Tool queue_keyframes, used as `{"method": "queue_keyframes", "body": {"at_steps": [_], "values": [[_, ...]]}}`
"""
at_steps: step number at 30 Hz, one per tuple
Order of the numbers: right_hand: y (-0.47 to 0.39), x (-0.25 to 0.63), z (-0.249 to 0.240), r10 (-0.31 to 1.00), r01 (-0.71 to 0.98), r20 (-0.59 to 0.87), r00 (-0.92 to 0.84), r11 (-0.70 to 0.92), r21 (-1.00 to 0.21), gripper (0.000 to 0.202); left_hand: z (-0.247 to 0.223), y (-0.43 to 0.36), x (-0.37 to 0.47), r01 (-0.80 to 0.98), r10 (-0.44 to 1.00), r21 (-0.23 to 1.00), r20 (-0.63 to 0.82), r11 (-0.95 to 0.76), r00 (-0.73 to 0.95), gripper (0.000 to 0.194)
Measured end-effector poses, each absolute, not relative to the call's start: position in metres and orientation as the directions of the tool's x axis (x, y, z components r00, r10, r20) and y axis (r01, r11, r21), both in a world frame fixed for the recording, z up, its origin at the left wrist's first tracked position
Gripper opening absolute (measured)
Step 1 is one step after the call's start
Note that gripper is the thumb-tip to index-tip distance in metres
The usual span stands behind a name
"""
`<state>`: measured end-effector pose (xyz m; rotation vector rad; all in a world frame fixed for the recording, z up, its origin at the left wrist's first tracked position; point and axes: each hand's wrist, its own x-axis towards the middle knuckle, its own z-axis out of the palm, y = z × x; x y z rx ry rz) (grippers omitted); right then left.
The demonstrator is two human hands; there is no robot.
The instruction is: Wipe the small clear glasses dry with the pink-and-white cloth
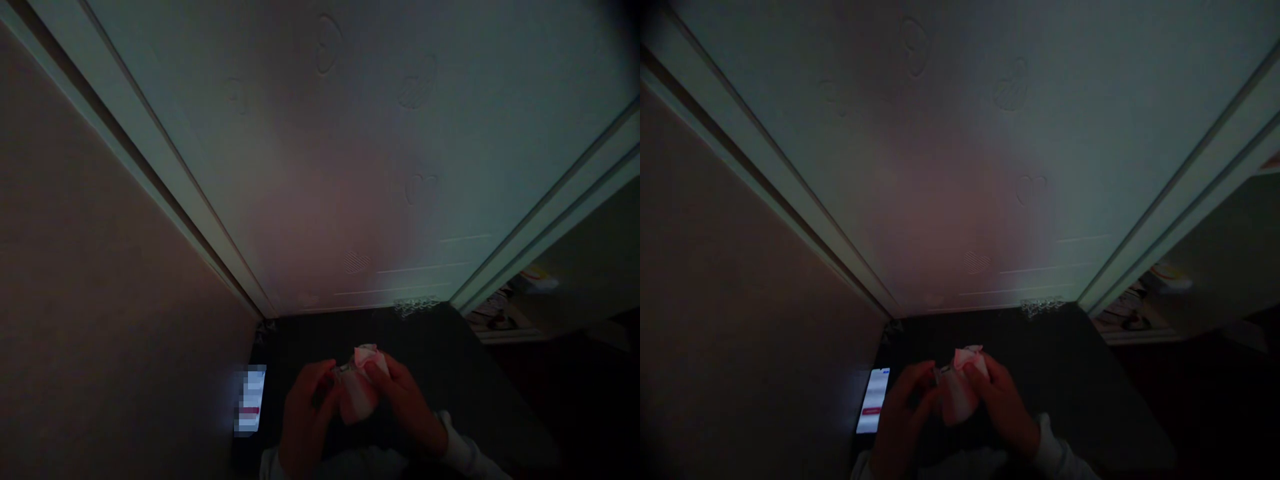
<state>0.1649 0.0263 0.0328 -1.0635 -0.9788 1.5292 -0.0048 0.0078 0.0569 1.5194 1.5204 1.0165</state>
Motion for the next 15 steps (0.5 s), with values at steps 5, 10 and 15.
{"method": "queue_keyframes", "body": {"at_steps": [5, 10, 15], "values": [[0.0258, 0.1629, 0.0375, 0.980, -0.273, -0.163, -0.112, -0.188, -0.943, 0.038, 0.0543, 0.0067, -0.0101, 0.475, 0.995, 0.875, 0.097, -0.092, 0.013, 0.026], [0.0261, 0.1619, 0.0362, 0.975, -0.295, -0.200, -0.096, -0.220, -0.930, 0.039, 0.0575, 0.0061, -0.0072, 0.486, 0.999, 0.873, 0.041, -0.031, -0.008, 0.028], [0.0265, 0.1638, 0.0332, 0.974, -0.279, -0.198, -0.114, -0.222, -0.934, 0.038, 0.0619, 0.0061, -0.0052, 0.463, 0.999, 0.886, -0.005, 0.022, -0.039, 0.028]]}}
